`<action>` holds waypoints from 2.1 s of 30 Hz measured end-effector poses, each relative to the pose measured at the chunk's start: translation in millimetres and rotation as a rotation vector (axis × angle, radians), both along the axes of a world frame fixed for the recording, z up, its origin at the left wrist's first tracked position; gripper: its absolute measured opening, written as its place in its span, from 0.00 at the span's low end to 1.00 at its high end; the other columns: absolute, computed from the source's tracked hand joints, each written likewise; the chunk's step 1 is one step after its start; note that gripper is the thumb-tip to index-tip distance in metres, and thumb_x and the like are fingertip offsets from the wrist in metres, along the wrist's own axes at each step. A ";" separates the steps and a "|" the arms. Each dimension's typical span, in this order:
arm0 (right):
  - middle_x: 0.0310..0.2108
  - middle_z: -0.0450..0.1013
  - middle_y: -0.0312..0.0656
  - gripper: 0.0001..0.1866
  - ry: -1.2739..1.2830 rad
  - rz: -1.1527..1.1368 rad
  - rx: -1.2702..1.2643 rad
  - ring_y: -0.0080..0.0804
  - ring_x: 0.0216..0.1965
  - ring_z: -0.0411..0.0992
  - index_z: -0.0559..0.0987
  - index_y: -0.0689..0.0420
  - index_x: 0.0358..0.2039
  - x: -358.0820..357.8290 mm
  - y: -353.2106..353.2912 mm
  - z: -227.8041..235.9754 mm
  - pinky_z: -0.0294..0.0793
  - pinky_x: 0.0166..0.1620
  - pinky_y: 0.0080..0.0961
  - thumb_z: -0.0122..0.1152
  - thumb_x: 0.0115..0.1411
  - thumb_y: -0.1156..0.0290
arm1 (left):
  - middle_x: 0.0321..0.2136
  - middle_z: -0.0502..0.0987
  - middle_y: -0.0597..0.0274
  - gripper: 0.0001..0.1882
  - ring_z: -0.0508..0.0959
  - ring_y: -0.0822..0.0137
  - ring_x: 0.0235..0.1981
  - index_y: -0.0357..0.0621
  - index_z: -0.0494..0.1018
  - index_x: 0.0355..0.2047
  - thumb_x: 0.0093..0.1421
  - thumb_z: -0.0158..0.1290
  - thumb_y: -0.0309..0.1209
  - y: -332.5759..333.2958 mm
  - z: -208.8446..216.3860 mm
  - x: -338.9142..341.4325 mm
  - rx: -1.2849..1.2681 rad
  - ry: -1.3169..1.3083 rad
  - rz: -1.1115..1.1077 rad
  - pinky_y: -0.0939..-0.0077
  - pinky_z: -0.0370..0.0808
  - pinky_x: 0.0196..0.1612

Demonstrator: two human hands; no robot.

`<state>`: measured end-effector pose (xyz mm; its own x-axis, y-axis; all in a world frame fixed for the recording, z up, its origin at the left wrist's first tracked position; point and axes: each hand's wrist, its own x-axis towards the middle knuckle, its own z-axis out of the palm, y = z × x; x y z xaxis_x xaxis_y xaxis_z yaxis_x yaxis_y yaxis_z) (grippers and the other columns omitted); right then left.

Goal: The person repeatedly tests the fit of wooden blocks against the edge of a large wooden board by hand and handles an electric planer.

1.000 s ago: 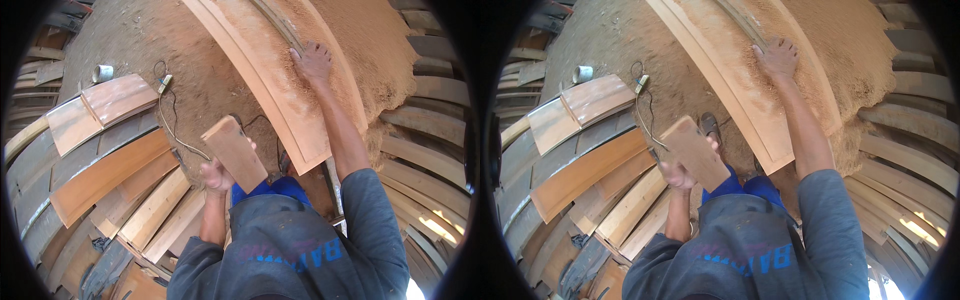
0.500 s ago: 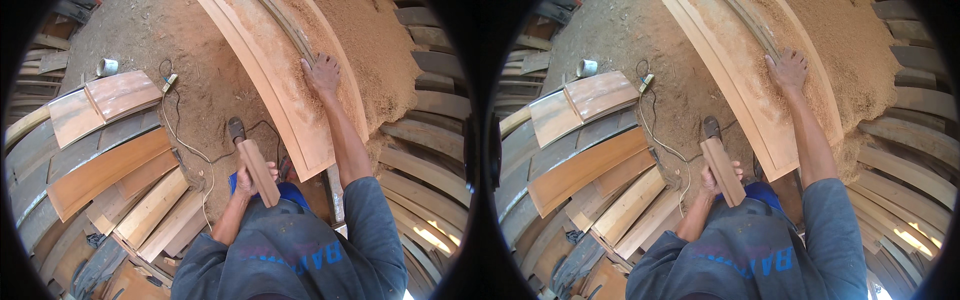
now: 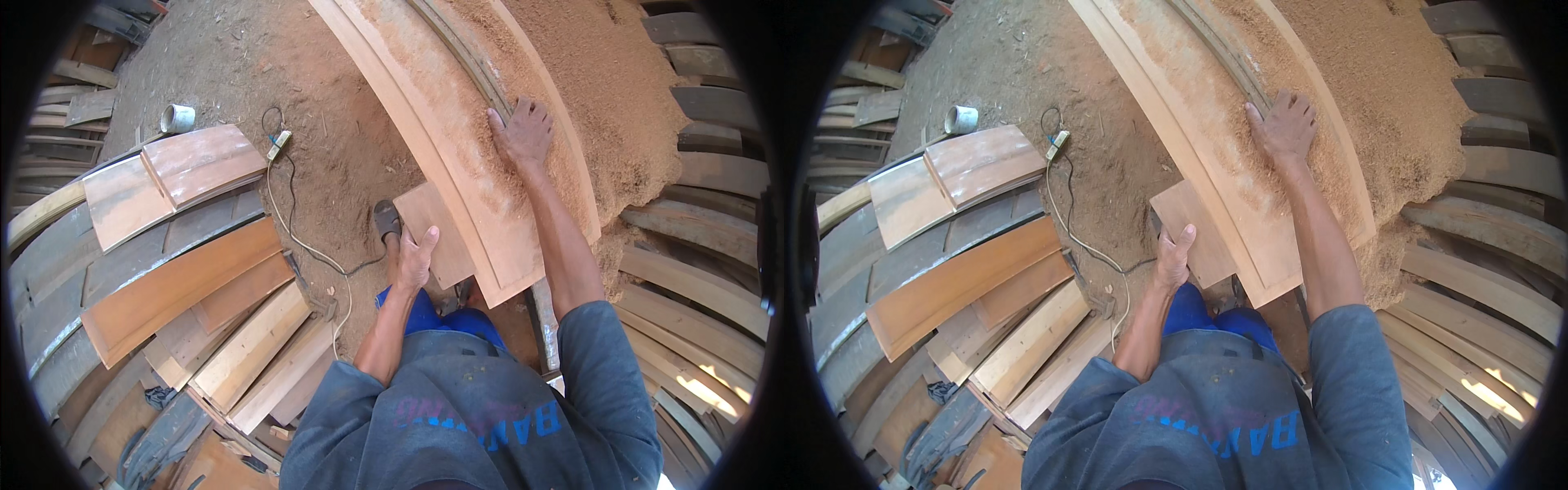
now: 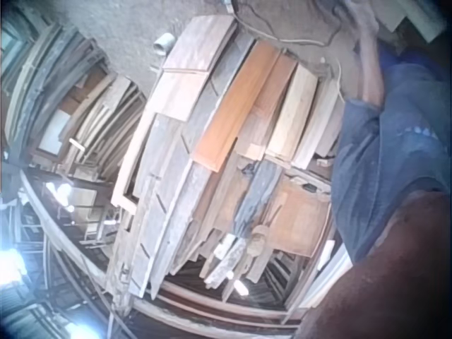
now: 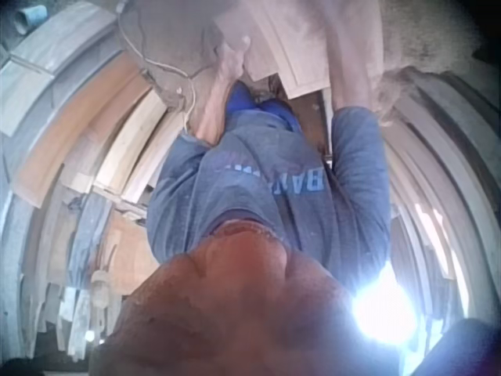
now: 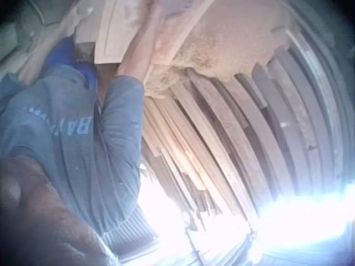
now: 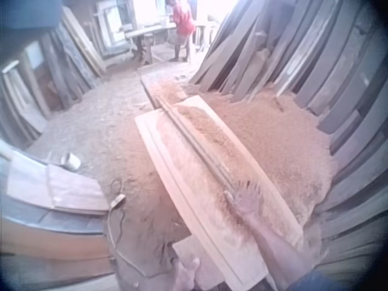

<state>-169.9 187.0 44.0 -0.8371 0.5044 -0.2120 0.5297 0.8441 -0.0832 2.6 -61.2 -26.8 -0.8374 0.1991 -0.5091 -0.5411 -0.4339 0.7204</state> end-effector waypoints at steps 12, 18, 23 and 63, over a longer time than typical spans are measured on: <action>0.66 0.57 0.60 0.41 0.046 -0.023 -0.039 0.58 0.67 0.55 0.64 0.59 0.66 1.4 5.3 -11.1 0.54 0.68 0.53 0.59 0.63 0.41 | 0.57 0.73 0.52 0.34 0.73 0.61 0.58 0.29 0.64 0.62 0.66 0.62 0.42 -2.5 -7.0 -16.3 -0.197 -0.058 -0.001 0.67 0.68 0.63; 0.64 0.58 0.57 0.41 0.099 -0.006 -0.019 0.58 0.65 0.57 0.65 0.58 0.64 3.1 9.6 -16.8 0.56 0.67 0.53 0.64 0.61 0.43 | 0.48 0.79 0.56 0.32 0.79 0.62 0.48 0.33 0.68 0.59 0.64 0.63 0.43 -47.8 6.1 -62.3 -0.392 -0.084 -0.379 0.68 0.75 0.55; 0.62 0.60 0.56 0.40 0.133 0.014 -0.004 0.57 0.63 0.58 0.66 0.58 0.63 1.7 10.1 -22.0 0.58 0.65 0.52 0.66 0.59 0.46 | 0.43 0.81 0.58 0.27 0.82 0.64 0.44 0.37 0.73 0.56 0.66 0.61 0.46 -117.6 39.5 -166.4 -0.351 -0.084 -0.279 0.67 0.79 0.50; 0.60 0.61 0.56 0.40 0.118 0.056 0.020 0.57 0.62 0.59 0.66 0.60 0.63 -3.3 -2.8 -14.9 0.57 0.65 0.52 0.68 0.56 0.50 | 0.53 0.76 0.41 0.38 0.78 0.57 0.52 0.24 0.61 0.60 0.63 0.65 0.43 -117.9 -29.6 -560.4 -0.624 0.131 0.158 0.60 0.79 0.54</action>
